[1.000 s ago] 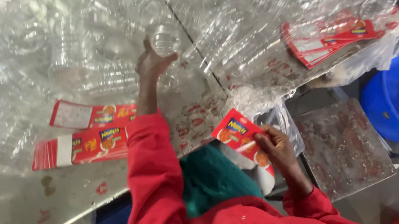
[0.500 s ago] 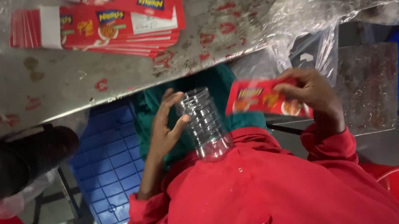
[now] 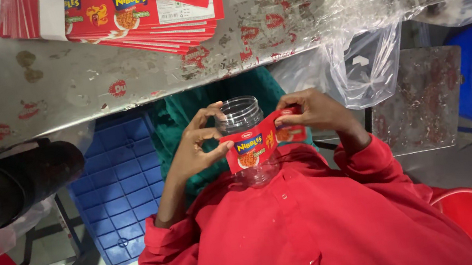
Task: The person applies labels to plastic containers by hand, handling them one at a time and placing them in a red bucket.
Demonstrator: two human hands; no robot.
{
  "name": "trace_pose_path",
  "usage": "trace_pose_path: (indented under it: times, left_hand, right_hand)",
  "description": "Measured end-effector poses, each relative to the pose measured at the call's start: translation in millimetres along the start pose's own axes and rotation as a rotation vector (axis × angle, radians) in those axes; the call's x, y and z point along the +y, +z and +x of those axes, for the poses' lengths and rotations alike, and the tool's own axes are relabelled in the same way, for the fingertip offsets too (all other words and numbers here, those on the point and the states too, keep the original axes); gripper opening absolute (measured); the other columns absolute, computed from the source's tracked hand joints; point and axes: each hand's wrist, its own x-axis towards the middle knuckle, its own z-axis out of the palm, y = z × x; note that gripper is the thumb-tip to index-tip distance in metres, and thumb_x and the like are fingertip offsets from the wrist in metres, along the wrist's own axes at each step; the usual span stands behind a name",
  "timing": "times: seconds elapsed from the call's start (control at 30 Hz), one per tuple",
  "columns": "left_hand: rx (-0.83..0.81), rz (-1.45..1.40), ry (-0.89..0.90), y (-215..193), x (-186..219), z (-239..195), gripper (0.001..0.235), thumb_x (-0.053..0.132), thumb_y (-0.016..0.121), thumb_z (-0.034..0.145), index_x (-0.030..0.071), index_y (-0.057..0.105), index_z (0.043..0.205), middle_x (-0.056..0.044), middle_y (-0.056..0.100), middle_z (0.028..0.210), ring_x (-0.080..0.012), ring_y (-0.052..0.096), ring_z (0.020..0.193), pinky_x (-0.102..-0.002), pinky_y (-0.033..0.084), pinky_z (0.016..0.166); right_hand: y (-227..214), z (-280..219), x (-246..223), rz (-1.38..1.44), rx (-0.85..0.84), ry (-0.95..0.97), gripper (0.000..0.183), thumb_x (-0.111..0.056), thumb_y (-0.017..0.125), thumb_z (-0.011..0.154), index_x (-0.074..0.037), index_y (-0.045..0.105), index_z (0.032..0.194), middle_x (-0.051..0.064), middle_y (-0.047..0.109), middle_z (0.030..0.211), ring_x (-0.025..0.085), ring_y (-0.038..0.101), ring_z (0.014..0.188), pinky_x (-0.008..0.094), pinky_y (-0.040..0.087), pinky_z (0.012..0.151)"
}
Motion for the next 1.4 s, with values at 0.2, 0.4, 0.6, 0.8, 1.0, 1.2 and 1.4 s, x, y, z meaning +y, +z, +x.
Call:
trace_pose_path:
  times: [0.2, 0.4, 0.6, 0.8, 1.0, 1.2, 1.4]
  left_hand:
    - [-0.050, 0.146, 0.116, -9.5, -8.2, 5.5, 0.041, 0.013, 0.095, 0.073, 0.007, 0.055, 0.067, -0.007, 0.064, 0.125, -0.0299, 0.059, 0.137, -0.040, 0.053, 0.105]
    - [0.181, -0.407, 0.079, -0.9, -33.8, 20.5, 0.064, 0.019, 0.095, 0.067, 0.010, 0.053, 0.114, -0.001, 0.063, 0.116, -0.0133, 0.061, 0.110, -0.034, 0.055, 0.093]
    - [0.651, -0.354, -0.066, 44.4, -24.8, 40.3, 0.014, 0.022, 0.062, 0.105, 0.008, 0.061, 0.106, 0.002, 0.065, 0.092, -0.0056, 0.058, 0.087, -0.025, 0.049, 0.081]
    - [0.527, 0.376, 0.002, 53.2, 32.6, 30.4, 0.019, 0.018, 0.067, 0.097, 0.004, 0.057, 0.090, -0.009, 0.062, 0.079, -0.0217, 0.060, 0.078, -0.036, 0.048, 0.073]
    - [0.466, 0.395, 0.005, 61.5, 48.0, 27.6, 0.015, 0.015, 0.054, 0.101, 0.002, 0.059, 0.106, -0.018, 0.062, 0.090, -0.0367, 0.058, 0.087, -0.045, 0.046, 0.075]
    - [0.467, 0.435, 0.060, 59.5, 47.3, 22.0, 0.008, 0.012, 0.057, 0.097, 0.006, 0.061, 0.096, -0.014, 0.063, 0.084, -0.0352, 0.059, 0.082, -0.046, 0.047, 0.078]
    - [0.612, 0.557, -0.045, 50.1, 53.8, 32.1, 0.018, 0.015, 0.073, 0.083, 0.005, 0.058, 0.081, -0.012, 0.061, 0.073, -0.0317, 0.060, 0.072, -0.042, 0.048, 0.066]
  right_hand:
    - [19.0, 14.1, 17.1, -0.240, 0.071, 0.030, 0.025, -0.020, 0.078, 0.088, -0.006, 0.072, 0.108, 0.005, 0.075, 0.098, 0.017, 0.073, 0.090, 0.033, 0.057, 0.082]
    - [49.3, 24.7, 20.6, -0.255, 0.327, -0.402, 0.069, -0.029, 0.078, 0.085, -0.011, 0.052, 0.146, 0.012, 0.050, 0.152, 0.031, 0.044, 0.144, 0.050, 0.034, 0.120]
    - [65.0, 29.0, -15.3, -0.198, 1.121, -0.630, 0.108, -0.044, 0.095, 0.076, -0.010, 0.026, 0.151, 0.013, 0.025, 0.159, 0.038, 0.027, 0.147, 0.048, 0.034, 0.117]
    - [49.6, 10.8, -42.7, -0.735, 0.730, -0.986, 0.036, -0.006, 0.088, 0.077, -0.017, 0.078, 0.110, 0.001, 0.064, 0.106, 0.022, 0.064, 0.113, 0.042, 0.052, 0.099]
    - [57.2, 12.8, -60.2, -0.563, 0.860, -0.841, 0.037, -0.004, 0.086, 0.076, -0.013, 0.077, 0.111, 0.003, 0.064, 0.097, 0.025, 0.061, 0.093, 0.038, 0.052, 0.082]
    - [68.6, 15.2, -48.4, -0.516, 0.930, -0.680, 0.029, 0.002, 0.083, 0.088, -0.008, 0.077, 0.115, 0.007, 0.060, 0.101, 0.022, 0.063, 0.090, 0.033, 0.053, 0.077]
    - [61.1, 13.2, -60.4, -0.417, 0.840, -0.485, 0.035, -0.007, 0.076, 0.095, -0.006, 0.066, 0.129, 0.014, 0.060, 0.126, 0.030, 0.064, 0.114, 0.039, 0.054, 0.098]
